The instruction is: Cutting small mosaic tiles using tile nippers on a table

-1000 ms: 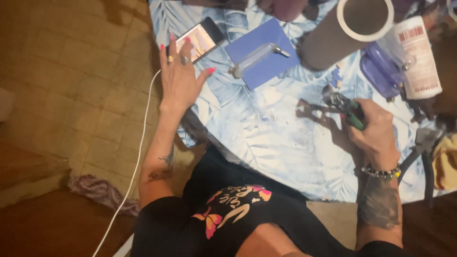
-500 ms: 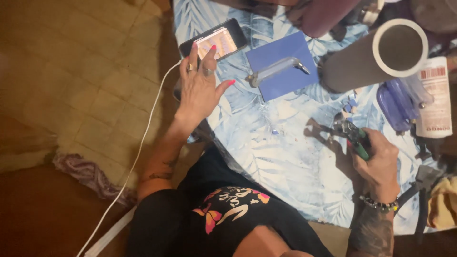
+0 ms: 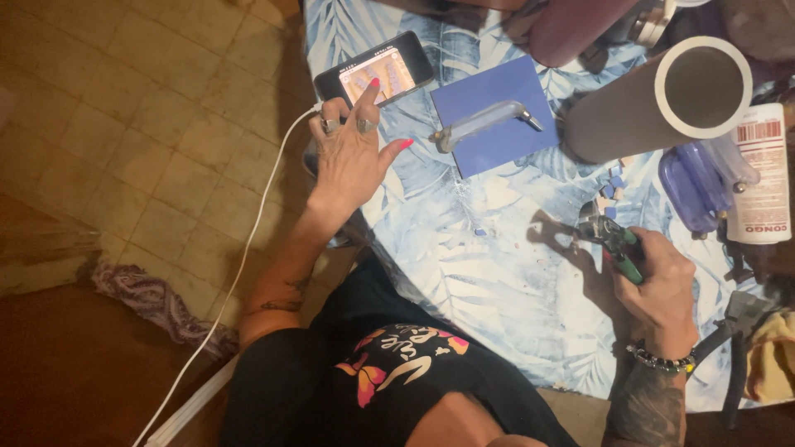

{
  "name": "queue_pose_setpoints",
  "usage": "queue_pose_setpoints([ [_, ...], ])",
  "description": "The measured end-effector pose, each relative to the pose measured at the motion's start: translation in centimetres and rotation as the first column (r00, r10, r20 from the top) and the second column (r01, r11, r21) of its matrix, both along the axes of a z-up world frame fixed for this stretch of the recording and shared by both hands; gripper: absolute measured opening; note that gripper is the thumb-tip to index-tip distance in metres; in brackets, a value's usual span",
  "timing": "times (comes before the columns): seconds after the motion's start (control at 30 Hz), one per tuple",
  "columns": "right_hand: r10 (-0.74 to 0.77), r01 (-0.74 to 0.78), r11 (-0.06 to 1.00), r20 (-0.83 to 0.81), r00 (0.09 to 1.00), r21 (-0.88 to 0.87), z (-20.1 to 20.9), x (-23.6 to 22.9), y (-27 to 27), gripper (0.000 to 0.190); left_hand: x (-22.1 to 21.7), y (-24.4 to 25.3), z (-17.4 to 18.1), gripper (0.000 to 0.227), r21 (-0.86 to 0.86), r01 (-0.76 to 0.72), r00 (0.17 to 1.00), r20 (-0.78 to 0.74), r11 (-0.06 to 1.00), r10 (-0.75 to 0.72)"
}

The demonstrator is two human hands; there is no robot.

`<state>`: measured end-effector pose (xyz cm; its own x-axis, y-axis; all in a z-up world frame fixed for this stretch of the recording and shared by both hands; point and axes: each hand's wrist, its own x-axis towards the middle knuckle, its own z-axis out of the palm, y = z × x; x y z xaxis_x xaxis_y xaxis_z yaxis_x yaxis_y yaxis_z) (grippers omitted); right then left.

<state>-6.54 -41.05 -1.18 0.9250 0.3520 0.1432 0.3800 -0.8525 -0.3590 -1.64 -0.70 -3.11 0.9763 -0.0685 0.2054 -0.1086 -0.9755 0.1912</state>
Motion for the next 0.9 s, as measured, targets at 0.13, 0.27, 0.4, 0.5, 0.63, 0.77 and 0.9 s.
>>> queue_pose_setpoints([
  [0.13,-0.029,0.029,0.999,-0.040,0.999,0.020,0.5,-0.2,0.5,0.033,0.1,0.0,0.1,0.053,0.012,-0.001,0.999,0.035,1.000,0.001],
  [0.27,-0.027,0.027,1.000,-0.010,1.000,0.007,0.4,-0.2,0.3,0.034,1.1,0.4,0.7,0.075,0.025,-0.056,0.994,-0.090,0.998,0.058],
  [0.4,0.007,-0.007,1.000,0.010,1.000,0.015,0.7,-0.2,0.2,0.033,2.2,0.9,1.4,0.062,0.120,-0.074,0.995,-0.053,0.990,0.081],
  [0.5,-0.006,0.006,1.000,0.020,1.000,0.004,0.6,-0.4,-0.1,0.035,2.5,1.2,1.1,0.069,0.171,-0.065,0.996,0.077,0.983,0.053],
  [0.63,0.014,-0.017,0.999,0.079,0.997,0.034,1.2,-0.5,-0.3,0.036,1.6,0.2,2.3,0.063,0.074,-0.006,0.989,0.148,0.997,-0.005],
  [0.77,0.044,-0.051,0.996,0.098,0.994,0.073,1.4,-0.9,-0.7,0.036,-0.1,-1.6,3.3,0.054,0.011,0.101,0.975,0.195,0.995,-0.101],
  [0.9,0.080,-0.112,0.966,0.143,0.986,0.234,2.7,-0.8,0.1,0.031,-2.2,-3.9,3.7,0.023,-0.096,0.304,0.894,0.373,0.948,-0.248],
])
